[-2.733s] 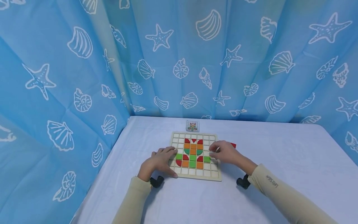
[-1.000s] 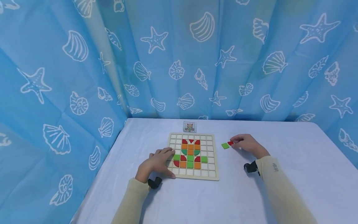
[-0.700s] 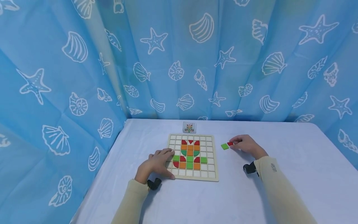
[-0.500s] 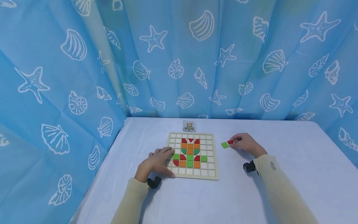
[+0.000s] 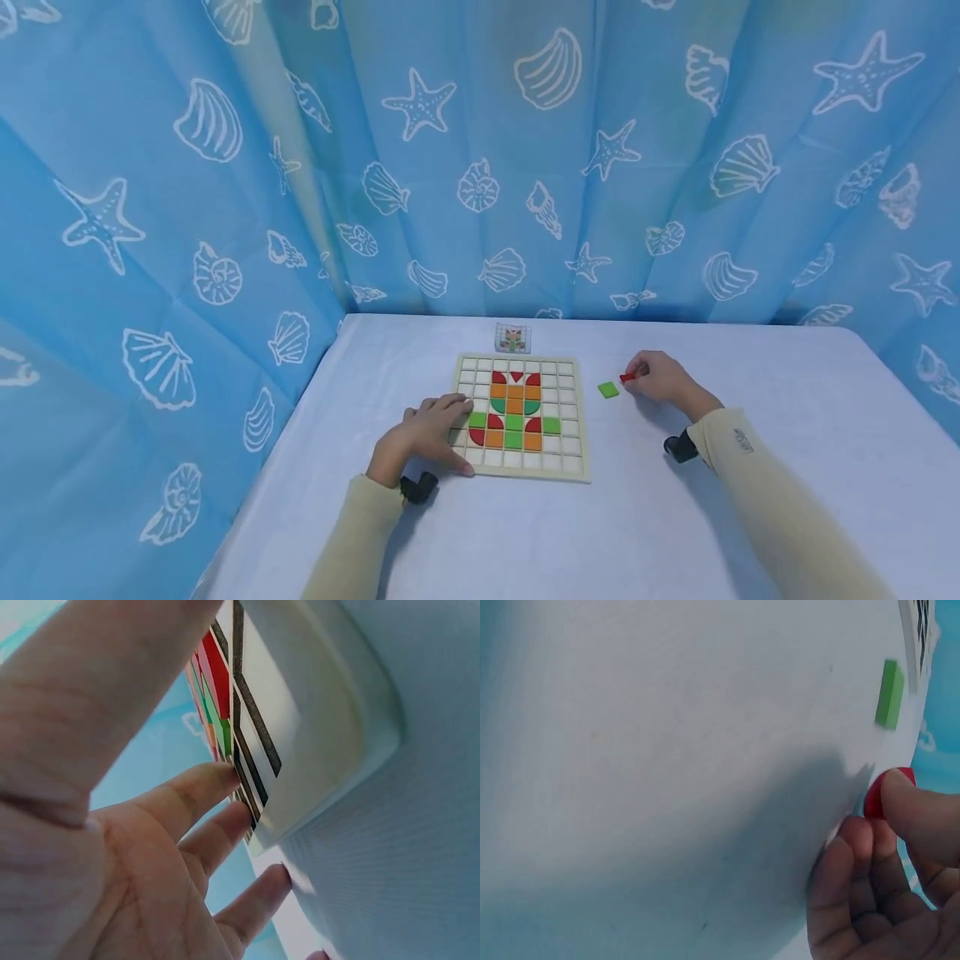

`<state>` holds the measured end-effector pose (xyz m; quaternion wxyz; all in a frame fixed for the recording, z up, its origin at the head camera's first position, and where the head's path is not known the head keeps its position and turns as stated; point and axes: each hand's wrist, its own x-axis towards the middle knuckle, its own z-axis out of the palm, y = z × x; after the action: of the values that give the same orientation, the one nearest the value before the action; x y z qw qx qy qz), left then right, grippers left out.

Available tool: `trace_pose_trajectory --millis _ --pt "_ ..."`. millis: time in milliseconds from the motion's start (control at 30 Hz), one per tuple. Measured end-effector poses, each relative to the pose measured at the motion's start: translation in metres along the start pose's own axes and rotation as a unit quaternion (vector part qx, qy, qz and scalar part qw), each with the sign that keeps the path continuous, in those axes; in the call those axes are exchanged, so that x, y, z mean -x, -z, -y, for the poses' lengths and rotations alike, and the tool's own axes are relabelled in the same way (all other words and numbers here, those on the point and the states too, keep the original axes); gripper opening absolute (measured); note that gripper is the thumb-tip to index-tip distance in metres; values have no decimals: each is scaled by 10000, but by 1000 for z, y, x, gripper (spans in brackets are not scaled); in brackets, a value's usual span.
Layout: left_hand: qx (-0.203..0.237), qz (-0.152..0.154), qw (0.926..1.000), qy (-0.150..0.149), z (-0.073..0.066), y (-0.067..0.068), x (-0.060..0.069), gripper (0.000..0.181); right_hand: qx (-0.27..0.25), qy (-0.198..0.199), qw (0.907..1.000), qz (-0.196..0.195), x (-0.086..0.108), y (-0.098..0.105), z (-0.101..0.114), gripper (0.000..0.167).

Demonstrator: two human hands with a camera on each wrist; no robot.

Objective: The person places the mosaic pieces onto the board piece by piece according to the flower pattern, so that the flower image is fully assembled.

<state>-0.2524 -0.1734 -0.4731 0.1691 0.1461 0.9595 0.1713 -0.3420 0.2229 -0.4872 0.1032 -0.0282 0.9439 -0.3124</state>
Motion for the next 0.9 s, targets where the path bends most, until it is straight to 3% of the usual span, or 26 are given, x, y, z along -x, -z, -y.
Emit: trace_pose_trajectory --millis 200,400,667,900 --pt "5 41 10000 -18 -5 -4 -1 103 -548 19 9976 -411 11 7 5 25" --pt "-64 -25 10000 60 -4 -2 -1 104 -747 304 9936 -796 19 -5 30 30" --pt "11 10 10000 60 -4 -2 1 102 -1423 610 9877 -234 31 -34 68 26" --pt "-78 4 10000 57 -3 -1 0 101 -1716 462 9841 7 37 -52 81 23"
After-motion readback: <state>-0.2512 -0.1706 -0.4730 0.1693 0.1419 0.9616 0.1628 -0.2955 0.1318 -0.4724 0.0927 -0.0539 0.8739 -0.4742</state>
